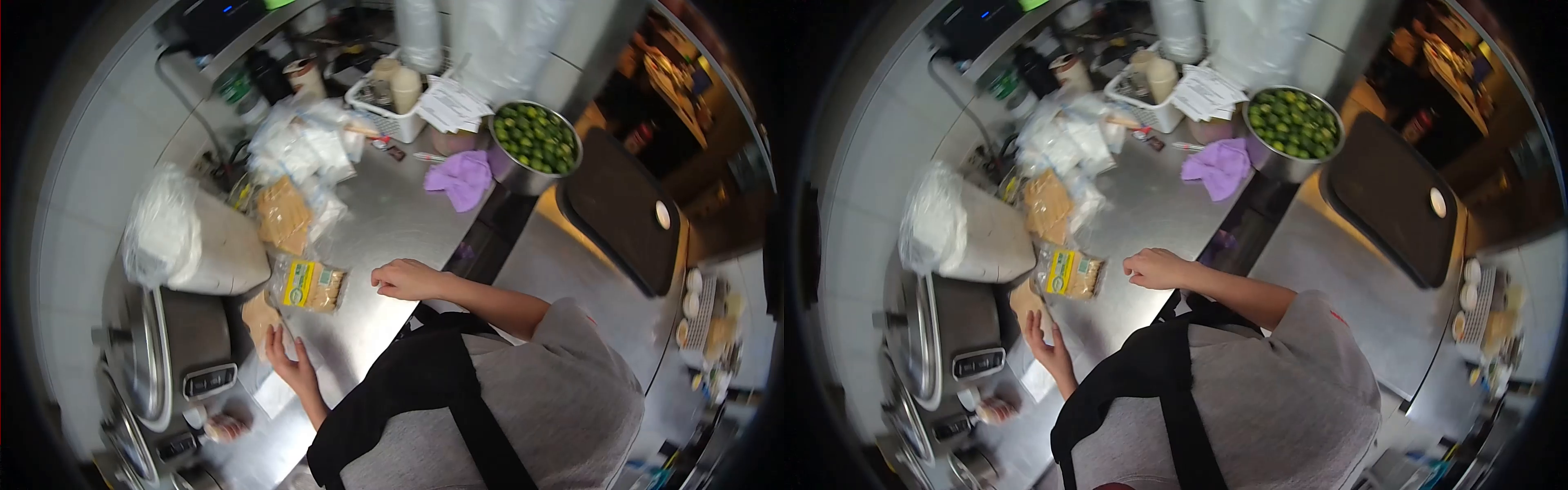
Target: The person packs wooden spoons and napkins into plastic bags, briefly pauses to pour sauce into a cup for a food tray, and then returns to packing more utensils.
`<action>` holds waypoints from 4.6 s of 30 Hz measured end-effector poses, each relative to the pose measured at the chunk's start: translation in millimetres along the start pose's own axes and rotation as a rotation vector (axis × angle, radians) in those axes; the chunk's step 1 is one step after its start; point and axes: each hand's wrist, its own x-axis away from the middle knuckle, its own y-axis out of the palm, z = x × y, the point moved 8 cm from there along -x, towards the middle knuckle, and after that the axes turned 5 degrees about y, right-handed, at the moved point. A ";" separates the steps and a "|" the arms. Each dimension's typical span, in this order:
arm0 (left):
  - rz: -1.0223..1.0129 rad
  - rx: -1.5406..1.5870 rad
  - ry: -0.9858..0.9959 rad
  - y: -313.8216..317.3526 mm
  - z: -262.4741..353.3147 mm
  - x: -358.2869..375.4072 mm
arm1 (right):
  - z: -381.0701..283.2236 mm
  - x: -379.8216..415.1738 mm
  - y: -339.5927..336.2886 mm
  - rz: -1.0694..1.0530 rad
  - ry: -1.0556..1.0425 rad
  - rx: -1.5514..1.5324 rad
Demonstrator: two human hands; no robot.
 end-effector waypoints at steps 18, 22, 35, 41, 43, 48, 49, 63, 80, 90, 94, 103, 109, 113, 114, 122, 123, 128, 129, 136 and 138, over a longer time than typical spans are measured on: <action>-1.089 0.527 0.238 118.2 62.8 58.0 | -23.7 91.6 -3.3 0.582 0.186 -0.016; -1.145 0.515 0.361 122.4 77.0 62.3 | -21.2 118.0 5.0 0.602 0.282 0.001; -1.127 0.458 0.436 129.2 92.5 73.7 | -27.6 155.4 8.6 0.581 0.338 0.048; -1.160 0.444 0.503 144.1 110.0 77.5 | -24.2 192.4 -2.5 0.581 0.370 0.085; -1.193 0.435 0.528 151.8 122.7 85.6 | -25.4 213.9 -14.4 0.655 0.381 0.094; -1.321 0.458 0.595 165.5 179.3 106.7 | -29.3 273.2 -37.1 0.769 0.408 0.113; -1.327 0.467 0.701 165.4 196.6 112.6 | -29.3 287.7 -42.3 0.807 0.457 0.067; -1.436 0.573 1.029 192.9 282.9 153.2 | -20.8 366.1 -75.2 0.962 0.592 -0.032; -1.570 0.691 1.009 262.8 361.2 103.2 | -34.1 448.4 -154.5 1.422 0.897 0.247; -1.650 0.917 1.232 293.8 478.4 190.6 | -46.8 549.7 -144.2 1.642 1.098 0.301; -1.480 0.952 1.425 320.7 538.2 224.0 | -43.0 595.4 -123.0 1.699 1.052 0.327; -0.981 0.573 1.250 495.0 688.3 280.8 | -46.7 761.8 -37.0 1.971 1.279 0.196; -0.805 0.341 1.180 560.4 707.5 282.0 | -60.8 855.8 -6.9 2.006 1.397 0.297; -0.613 0.435 1.197 547.2 716.4 277.9 | -40.3 894.4 -29.1 1.972 1.368 0.266; -0.629 0.424 1.201 545.0 716.0 275.1 | -29.0 901.7 -44.6 1.906 1.347 0.259; -0.869 0.877 1.024 429.7 702.4 281.8 | 55.1 985.7 -234.7 1.934 1.016 0.634; -0.891 0.994 1.122 392.2 695.0 296.6 | 65.8 991.8 -263.4 1.884 0.984 0.675; -1.088 0.968 1.320 337.7 601.4 386.5 | 164.0 1003.6 -356.3 1.347 1.105 0.656; -1.182 0.952 1.268 339.4 587.9 393.6 | 183.3 1001.6 -362.4 1.198 1.110 0.638; -1.167 0.728 0.989 326.2 570.7 379.8 | 200.5 1005.9 -382.4 1.169 1.039 0.410; -1.184 0.708 0.978 328.3 569.6 379.6 | 198.6 994.5 -381.8 1.224 0.973 0.391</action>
